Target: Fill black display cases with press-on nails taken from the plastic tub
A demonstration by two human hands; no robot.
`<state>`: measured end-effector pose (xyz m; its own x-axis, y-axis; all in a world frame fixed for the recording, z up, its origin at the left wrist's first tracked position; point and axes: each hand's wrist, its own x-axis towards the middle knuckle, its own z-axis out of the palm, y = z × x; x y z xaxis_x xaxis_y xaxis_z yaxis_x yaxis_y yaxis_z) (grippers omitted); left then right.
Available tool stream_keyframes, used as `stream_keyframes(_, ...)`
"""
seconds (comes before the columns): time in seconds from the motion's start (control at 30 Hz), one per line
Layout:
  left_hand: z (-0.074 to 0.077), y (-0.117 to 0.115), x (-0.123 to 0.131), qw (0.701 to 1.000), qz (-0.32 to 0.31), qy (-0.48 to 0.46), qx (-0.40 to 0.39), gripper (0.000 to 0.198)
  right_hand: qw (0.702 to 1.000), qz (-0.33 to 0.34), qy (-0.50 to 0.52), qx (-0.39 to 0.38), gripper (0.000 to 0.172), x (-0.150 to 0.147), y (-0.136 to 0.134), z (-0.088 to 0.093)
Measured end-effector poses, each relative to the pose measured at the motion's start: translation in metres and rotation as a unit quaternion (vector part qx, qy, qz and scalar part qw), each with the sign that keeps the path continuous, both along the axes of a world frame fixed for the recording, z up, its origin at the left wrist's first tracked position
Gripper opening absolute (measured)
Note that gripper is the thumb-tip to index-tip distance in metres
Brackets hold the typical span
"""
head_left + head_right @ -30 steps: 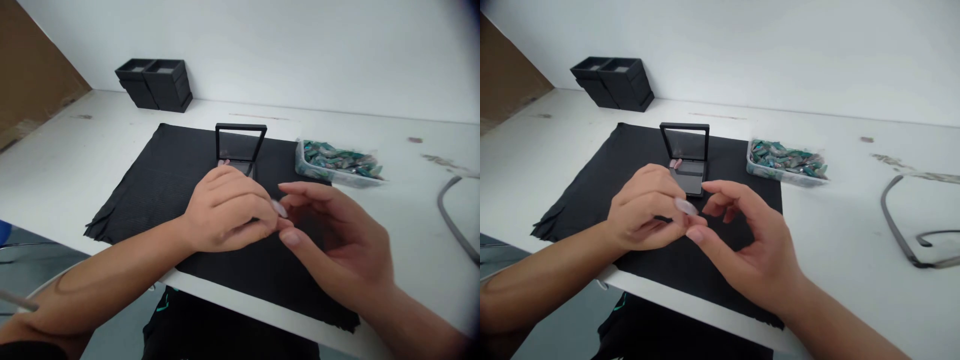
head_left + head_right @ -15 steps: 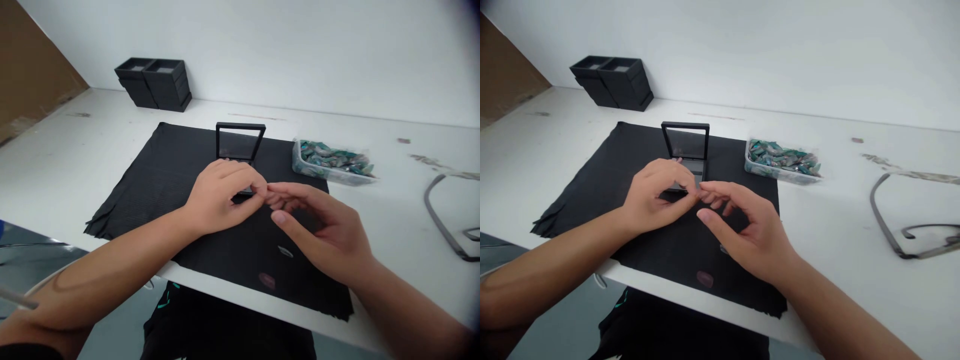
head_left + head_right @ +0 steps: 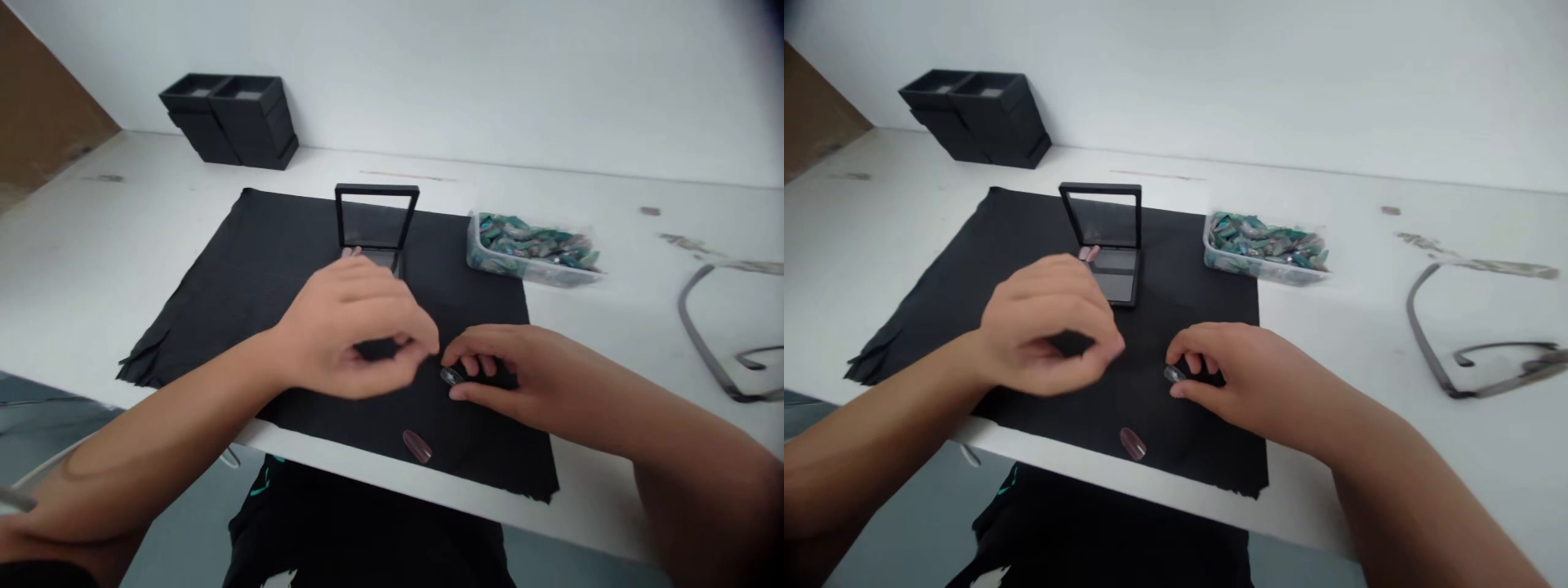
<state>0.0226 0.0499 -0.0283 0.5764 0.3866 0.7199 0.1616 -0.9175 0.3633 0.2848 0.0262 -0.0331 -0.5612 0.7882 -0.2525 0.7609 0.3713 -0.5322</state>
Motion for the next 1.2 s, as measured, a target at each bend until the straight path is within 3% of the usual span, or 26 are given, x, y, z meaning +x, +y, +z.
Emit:
stream_keyframes(0.1,0.001,-0.013,0.005,0.977,-0.133,0.118,-0.12,0.017,1.0,0.002,0.012,-0.015,0.013,-0.002,0.003,0.007)
stream_keyframes(0.17,-0.005,-0.02,0.007,0.95,-0.182,0.2,-0.159,0.021,1.0,0.003,0.02,-0.017,0.011,-0.002,0.005,0.01)
stream_keyframes(0.3,-0.017,-0.022,0.008,0.936,-0.168,0.271,-0.147,0.017,0.997,0.003,0.076,-0.017,0.01,0.0,0.006,0.012)
stream_keyframes(0.47,-0.017,-0.019,0.007,0.937,-0.154,0.274,-0.151,0.014,0.981,-0.01,0.193,-0.02,0.008,-0.001,0.002,0.014)
stream_keyframes(0.63,-0.014,-0.017,0.007,0.931,-0.155,0.256,-0.207,0.012,0.954,-0.022,0.284,0.088,0.002,-0.001,0.001,0.02)
stream_keyframes(0.7,-0.012,-0.016,0.007,0.936,-0.157,0.235,-0.212,0.009,0.927,-0.053,0.326,0.176,0.009,0.004,0.006,0.021)
stream_keyframes(0.8,-0.008,-0.015,0.007,0.944,-0.158,0.196,-0.215,0.008,0.824,-0.183,0.379,0.379,0.01,0.023,0.02,0.019)
stream_keyframes(0.83,-0.006,-0.015,0.007,0.945,-0.157,0.186,-0.217,0.008,0.787,-0.242,0.355,0.443,0.007,0.031,0.026,0.017)
stream_keyframes(0.87,-0.005,-0.015,0.007,0.947,-0.156,0.179,-0.216,0.009,0.769,-0.293,0.3,0.482,0.01,0.04,0.031,0.015)
stream_keyframes(0.93,-0.004,-0.014,0.007,0.954,-0.152,0.169,-0.198,0.01,0.784,-0.334,0.194,0.487,0.036,0.053,0.037,0.012)
stream_keyframes(1.03,-0.006,-0.014,0.007,0.973,-0.117,0.147,-0.137,0.013,0.812,-0.318,0.11,0.476,0.063,0.05,0.031,0.012)
stream_keyframes(1.1,-0.01,-0.012,0.008,0.984,-0.078,0.131,-0.09,0.016,0.804,-0.283,0.121,0.508,0.06,0.03,0.019,0.013)
stream_keyframes(1.13,-0.012,-0.011,0.008,0.988,-0.056,0.126,-0.063,0.017,0.815,-0.248,0.167,0.496,0.058,0.017,0.012,0.013)
stream_keyframes(1.2,-0.014,-0.007,0.008,0.993,-0.015,0.113,-0.004,0.016,0.88,-0.162,0.205,0.396,0.038,-0.009,0.001,0.011)
